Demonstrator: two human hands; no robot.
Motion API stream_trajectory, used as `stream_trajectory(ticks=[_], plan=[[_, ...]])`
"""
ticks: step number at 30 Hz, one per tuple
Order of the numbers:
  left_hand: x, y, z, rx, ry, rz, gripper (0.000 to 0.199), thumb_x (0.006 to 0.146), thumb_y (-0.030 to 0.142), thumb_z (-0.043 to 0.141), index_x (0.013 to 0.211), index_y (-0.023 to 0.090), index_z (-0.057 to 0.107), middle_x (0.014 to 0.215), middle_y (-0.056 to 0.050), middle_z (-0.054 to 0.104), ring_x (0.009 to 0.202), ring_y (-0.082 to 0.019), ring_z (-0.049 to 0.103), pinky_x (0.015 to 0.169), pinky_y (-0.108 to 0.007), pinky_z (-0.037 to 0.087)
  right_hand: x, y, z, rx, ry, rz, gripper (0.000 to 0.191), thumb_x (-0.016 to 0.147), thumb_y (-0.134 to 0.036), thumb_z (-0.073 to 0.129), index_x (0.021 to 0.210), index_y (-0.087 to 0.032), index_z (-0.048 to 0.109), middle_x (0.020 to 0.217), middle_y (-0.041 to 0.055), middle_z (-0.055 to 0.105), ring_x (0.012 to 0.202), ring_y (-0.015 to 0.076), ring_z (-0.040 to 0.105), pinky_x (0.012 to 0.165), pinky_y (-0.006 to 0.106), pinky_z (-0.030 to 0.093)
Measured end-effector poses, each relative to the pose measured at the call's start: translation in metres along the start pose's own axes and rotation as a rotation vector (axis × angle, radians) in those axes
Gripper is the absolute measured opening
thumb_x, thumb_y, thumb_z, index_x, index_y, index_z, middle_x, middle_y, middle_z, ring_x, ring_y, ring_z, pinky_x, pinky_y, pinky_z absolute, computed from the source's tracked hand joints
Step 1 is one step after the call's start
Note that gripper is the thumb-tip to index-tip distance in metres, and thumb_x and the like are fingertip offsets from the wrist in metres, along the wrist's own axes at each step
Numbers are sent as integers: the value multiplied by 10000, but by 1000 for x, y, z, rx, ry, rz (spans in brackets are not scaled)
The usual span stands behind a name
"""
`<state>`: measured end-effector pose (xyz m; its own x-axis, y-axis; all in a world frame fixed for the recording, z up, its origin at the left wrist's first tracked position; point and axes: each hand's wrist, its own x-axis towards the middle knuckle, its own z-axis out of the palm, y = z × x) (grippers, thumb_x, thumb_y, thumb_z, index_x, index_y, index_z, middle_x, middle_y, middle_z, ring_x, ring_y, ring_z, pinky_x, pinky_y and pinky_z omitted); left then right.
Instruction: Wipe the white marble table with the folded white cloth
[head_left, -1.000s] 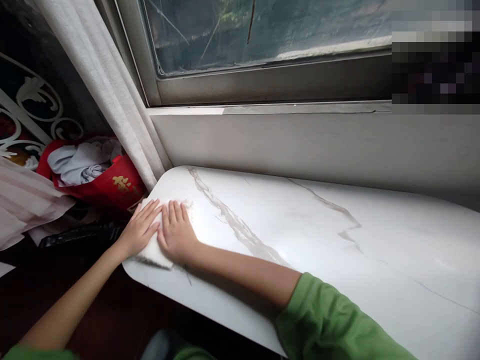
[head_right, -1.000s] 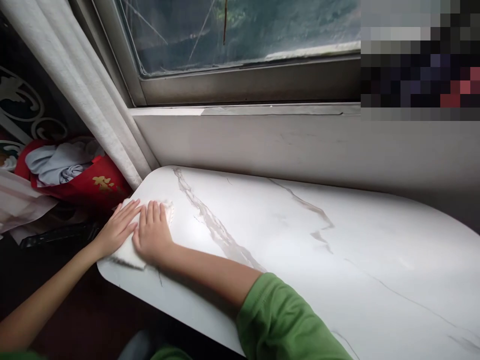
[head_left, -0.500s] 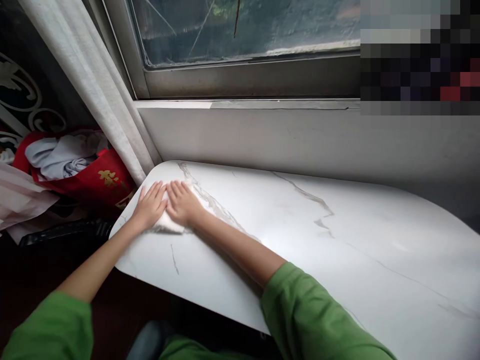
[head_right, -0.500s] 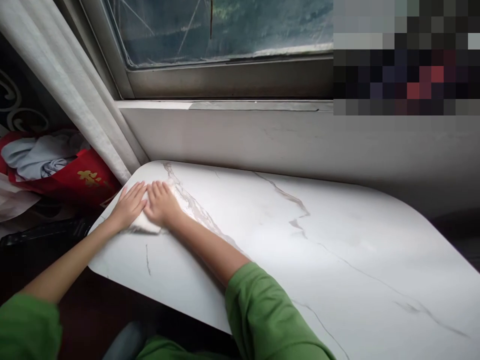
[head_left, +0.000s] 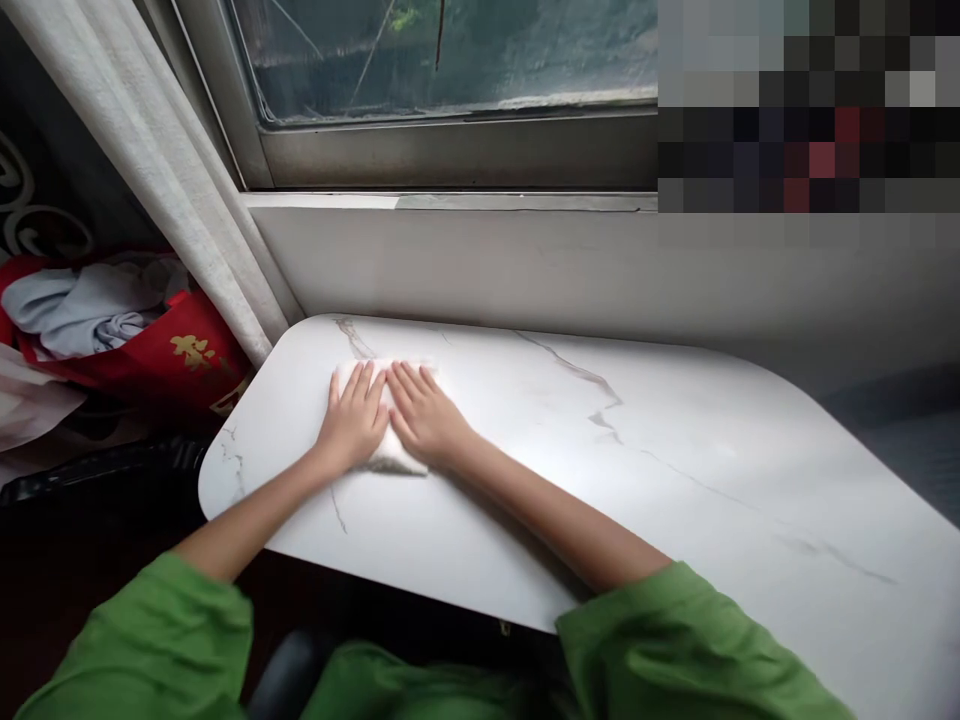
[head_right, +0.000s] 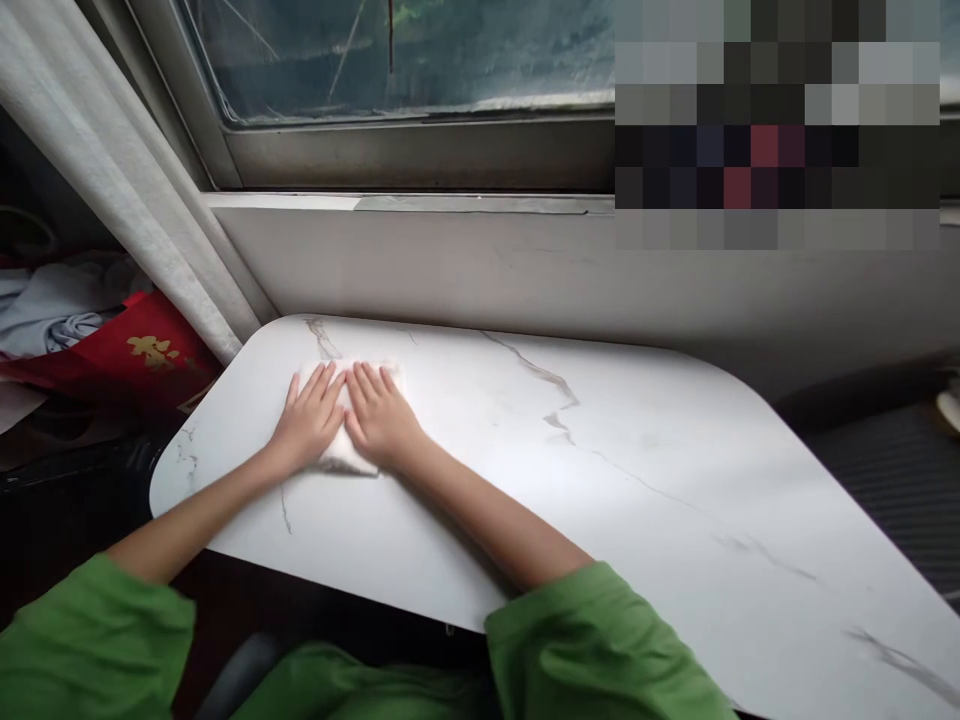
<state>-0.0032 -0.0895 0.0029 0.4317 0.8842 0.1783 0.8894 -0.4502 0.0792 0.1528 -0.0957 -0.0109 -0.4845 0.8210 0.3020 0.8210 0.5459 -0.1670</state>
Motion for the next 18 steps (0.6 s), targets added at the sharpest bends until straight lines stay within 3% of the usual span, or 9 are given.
stream_trajectory(ticks=[4, 6, 8, 11, 15, 18], plan=[[-90, 38, -6, -9, 75, 61, 554, 933, 246, 321, 1457, 70, 355, 1541, -165, 293, 1453, -300, 188, 1183, -554, 82, -75, -47, -24, 26, -20, -129, 602, 971, -296, 265, 1448, 68, 321, 1522, 240, 274, 1446, 328, 177, 1168, 523, 222], [-111, 51, -8, -8, 71, 84, 571, 926, 245, 327, 1458, 39, 342, 1544, -185, 272, 1455, -313, 176, 1179, -567, 82, -97, -59, -31, 24, -18, -152, 594, 965, -281, 271, 1437, 73, 339, 1514, 248, 288, 1447, 335, 168, 1165, 530, 231], [-111, 56, -8, -8, 48, 86, 569, 926, 243, 322, 1455, 32, 344, 1541, -192, 274, 1453, -312, 184, 1177, -573, 83, -100, -57, -35, 22, -28, -155, 594, 956, -276, 293, 1426, 82, 356, 1503, 259, 306, 1443, 344, 176, 1168, 528, 222], [-76, 54, -4, -23, -6, 64, 551, 932, 241, 307, 1448, 54, 363, 1531, -184, 303, 1447, -296, 213, 1172, -578, 92, -73, -29, -34, 71, -115, -87, 623, 933, -302, 341, 1435, 66, 348, 1506, 257, 307, 1433, 348, 217, 1157, 540, 225], [13, 42, 5, -43, -72, 67, 534, 940, 231, 302, 1447, 75, 360, 1536, -165, 299, 1446, -274, 225, 1168, -575, 97, -11, 33, -27, 191, -270, 108, 670, 860, -291, 432, 1445, 23, 343, 1507, 239, 328, 1414, 335, 282, 1139, 545, 234], [87, 37, 13, -60, -95, 116, 514, 938, 215, 328, 1437, 100, 376, 1540, -129, 310, 1443, -235, 241, 1184, -522, 98, 22, 75, -18, 159, -145, 314, 623, 885, -239, 358, 1451, 20, 330, 1534, 214, 289, 1439, 292, 231, 1164, 502, 169]])
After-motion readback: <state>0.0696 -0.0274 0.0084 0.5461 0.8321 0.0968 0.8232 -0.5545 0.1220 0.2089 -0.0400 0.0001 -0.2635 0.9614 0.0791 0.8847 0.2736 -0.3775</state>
